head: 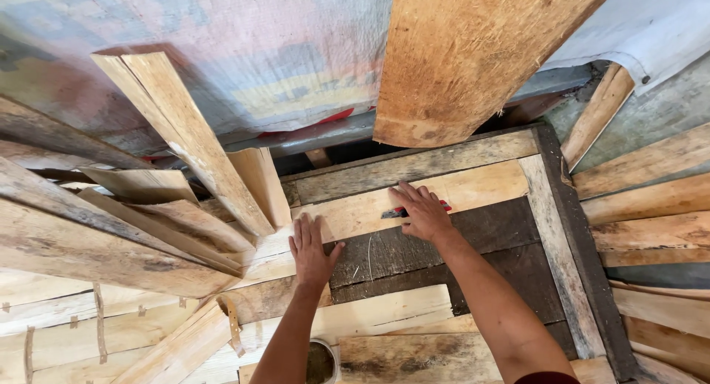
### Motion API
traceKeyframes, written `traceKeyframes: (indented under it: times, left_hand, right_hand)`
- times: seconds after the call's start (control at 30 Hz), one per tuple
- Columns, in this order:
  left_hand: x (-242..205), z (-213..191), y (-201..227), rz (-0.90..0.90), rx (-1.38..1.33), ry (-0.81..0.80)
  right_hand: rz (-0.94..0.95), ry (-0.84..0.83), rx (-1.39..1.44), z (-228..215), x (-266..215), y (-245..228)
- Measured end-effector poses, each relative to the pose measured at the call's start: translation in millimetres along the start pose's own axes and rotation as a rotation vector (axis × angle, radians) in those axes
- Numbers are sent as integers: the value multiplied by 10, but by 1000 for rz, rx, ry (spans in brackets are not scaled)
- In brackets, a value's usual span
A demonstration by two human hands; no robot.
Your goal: A person uses a utility knife to shave or trim layers of bark/wood from thin planks on a workbench.
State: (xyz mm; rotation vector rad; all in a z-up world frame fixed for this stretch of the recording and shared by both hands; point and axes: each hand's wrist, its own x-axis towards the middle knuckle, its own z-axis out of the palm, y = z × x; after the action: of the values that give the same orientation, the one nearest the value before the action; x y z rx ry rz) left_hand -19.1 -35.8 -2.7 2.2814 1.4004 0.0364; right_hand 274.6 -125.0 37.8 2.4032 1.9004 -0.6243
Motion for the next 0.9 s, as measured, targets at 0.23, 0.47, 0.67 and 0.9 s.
traceKeyframes:
  times: [0.23, 0.47, 0.67, 0.9]
  left_hand:
    - [-23, 202, -88, 62, -48, 162]
    - [-11, 222, -60, 50, -69, 202]
    - [-40, 176, -56, 5, -113, 191]
    - [-62, 197, -72, 22, -150, 235]
  right_hand:
    - [0, -2, -18, 47, 42, 8]
    - [-29, 19, -37, 153, 59, 104]
    - [-21, -7, -42, 102, 27, 41]
    - [-33, 14, -35, 145, -3, 68]
